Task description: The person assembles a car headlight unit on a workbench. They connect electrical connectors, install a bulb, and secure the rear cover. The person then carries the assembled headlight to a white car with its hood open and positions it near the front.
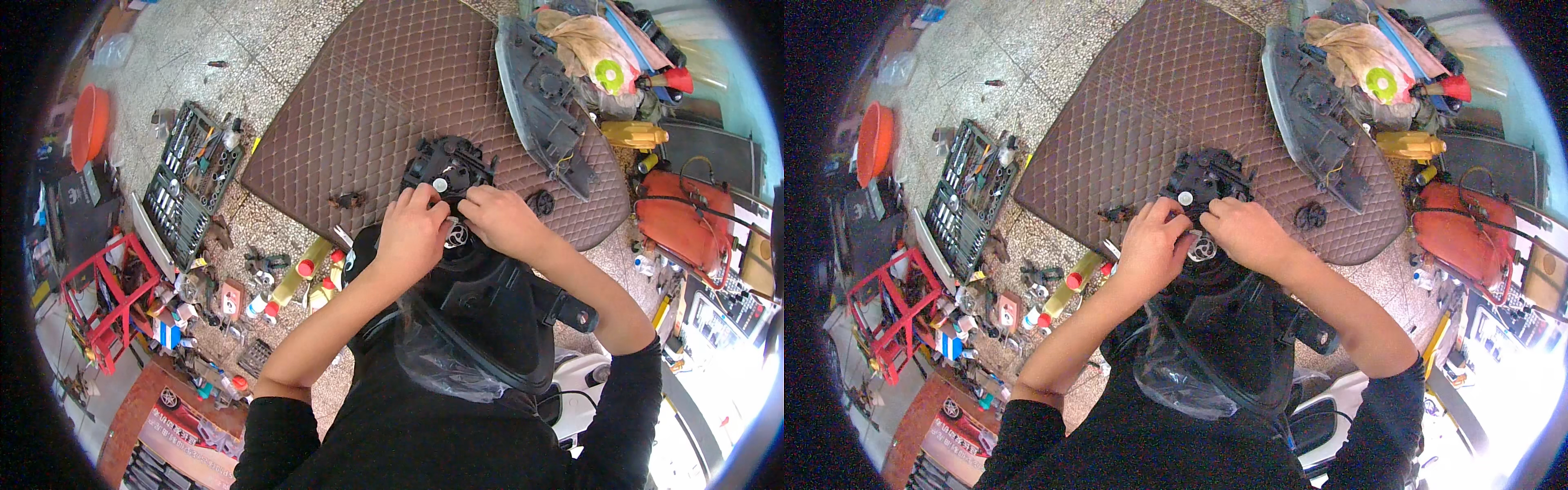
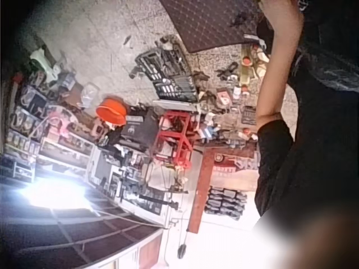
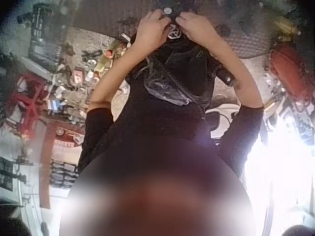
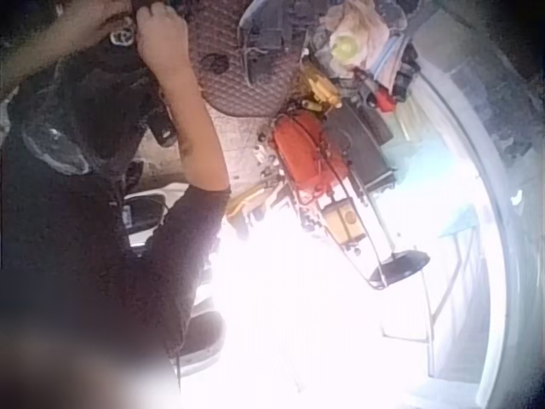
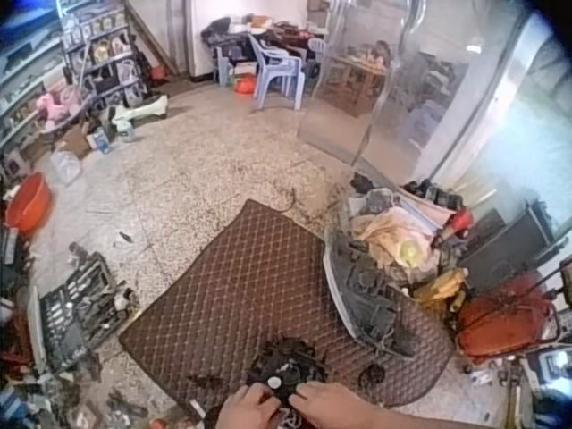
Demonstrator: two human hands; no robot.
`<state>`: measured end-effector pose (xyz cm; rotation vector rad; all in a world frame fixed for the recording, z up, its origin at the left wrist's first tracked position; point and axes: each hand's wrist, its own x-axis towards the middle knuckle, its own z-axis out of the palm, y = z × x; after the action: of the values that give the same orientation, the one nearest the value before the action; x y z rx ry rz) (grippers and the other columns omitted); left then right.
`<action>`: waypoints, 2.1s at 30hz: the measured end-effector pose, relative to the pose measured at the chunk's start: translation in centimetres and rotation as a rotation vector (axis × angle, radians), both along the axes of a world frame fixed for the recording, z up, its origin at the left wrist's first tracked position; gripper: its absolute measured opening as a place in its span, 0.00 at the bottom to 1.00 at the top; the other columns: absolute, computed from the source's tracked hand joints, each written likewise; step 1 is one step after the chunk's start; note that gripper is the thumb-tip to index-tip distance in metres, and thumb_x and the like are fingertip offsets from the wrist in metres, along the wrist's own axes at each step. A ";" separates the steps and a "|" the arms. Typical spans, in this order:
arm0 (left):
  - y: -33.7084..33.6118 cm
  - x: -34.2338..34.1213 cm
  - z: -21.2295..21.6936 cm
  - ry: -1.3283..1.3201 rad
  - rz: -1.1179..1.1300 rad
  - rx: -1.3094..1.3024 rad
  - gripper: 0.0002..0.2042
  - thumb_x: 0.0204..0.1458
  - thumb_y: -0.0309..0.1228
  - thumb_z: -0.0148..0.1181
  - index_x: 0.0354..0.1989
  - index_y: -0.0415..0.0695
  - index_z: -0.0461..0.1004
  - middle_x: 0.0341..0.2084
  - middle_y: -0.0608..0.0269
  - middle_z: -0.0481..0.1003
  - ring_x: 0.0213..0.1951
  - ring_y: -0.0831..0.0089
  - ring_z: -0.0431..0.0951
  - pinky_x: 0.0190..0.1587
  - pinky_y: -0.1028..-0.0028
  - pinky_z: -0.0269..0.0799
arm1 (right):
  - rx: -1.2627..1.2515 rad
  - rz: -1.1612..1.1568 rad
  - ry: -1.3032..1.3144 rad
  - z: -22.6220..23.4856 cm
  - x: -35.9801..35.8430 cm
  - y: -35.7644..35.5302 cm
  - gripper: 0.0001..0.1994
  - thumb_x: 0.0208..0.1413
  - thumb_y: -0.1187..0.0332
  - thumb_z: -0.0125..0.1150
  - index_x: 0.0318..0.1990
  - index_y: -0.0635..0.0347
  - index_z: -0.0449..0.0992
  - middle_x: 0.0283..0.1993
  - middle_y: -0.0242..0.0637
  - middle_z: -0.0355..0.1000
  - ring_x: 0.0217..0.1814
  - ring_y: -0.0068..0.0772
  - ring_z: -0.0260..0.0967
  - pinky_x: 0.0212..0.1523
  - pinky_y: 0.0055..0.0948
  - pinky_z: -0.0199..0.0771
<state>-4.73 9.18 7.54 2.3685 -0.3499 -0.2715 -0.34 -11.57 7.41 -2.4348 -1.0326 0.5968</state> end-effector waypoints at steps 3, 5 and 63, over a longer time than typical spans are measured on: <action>0.0 0.2 0.0 -0.030 -0.022 0.041 0.06 0.51 0.29 0.69 0.35 0.41 0.82 0.44 0.58 0.74 0.47 0.55 0.75 0.49 0.56 0.73 | 0.055 -0.101 0.009 -0.1 -0.5 0.2 0.10 0.51 0.74 0.63 0.41 0.61 0.72 0.40 0.46 0.73 0.47 0.52 0.76 0.44 0.47 0.79; 0.2 0.2 0.1 -0.050 -0.031 0.045 0.05 0.51 0.28 0.68 0.34 0.42 0.83 0.45 0.59 0.74 0.47 0.56 0.75 0.49 0.57 0.73 | 0.071 -0.194 0.040 -0.3 -0.5 0.3 0.14 0.50 0.74 0.65 0.44 0.61 0.70 0.41 0.47 0.74 0.47 0.54 0.76 0.44 0.47 0.79; 1.9 0.5 2.1 -0.031 -0.302 0.065 0.20 0.43 0.32 0.77 0.46 0.45 0.79 0.38 0.57 0.72 0.43 0.53 0.76 0.46 0.59 0.74 | 0.367 -0.879 0.511 0.6 -6.0 -8.4 0.13 0.61 0.67 0.68 0.49 0.62 0.78 0.37 0.39 0.81 0.36 0.29 0.77 0.41 0.32 0.79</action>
<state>-4.21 11.11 9.63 2.3806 -0.7260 -0.3916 -6.30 -20.01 8.04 -1.9650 0.1497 0.5849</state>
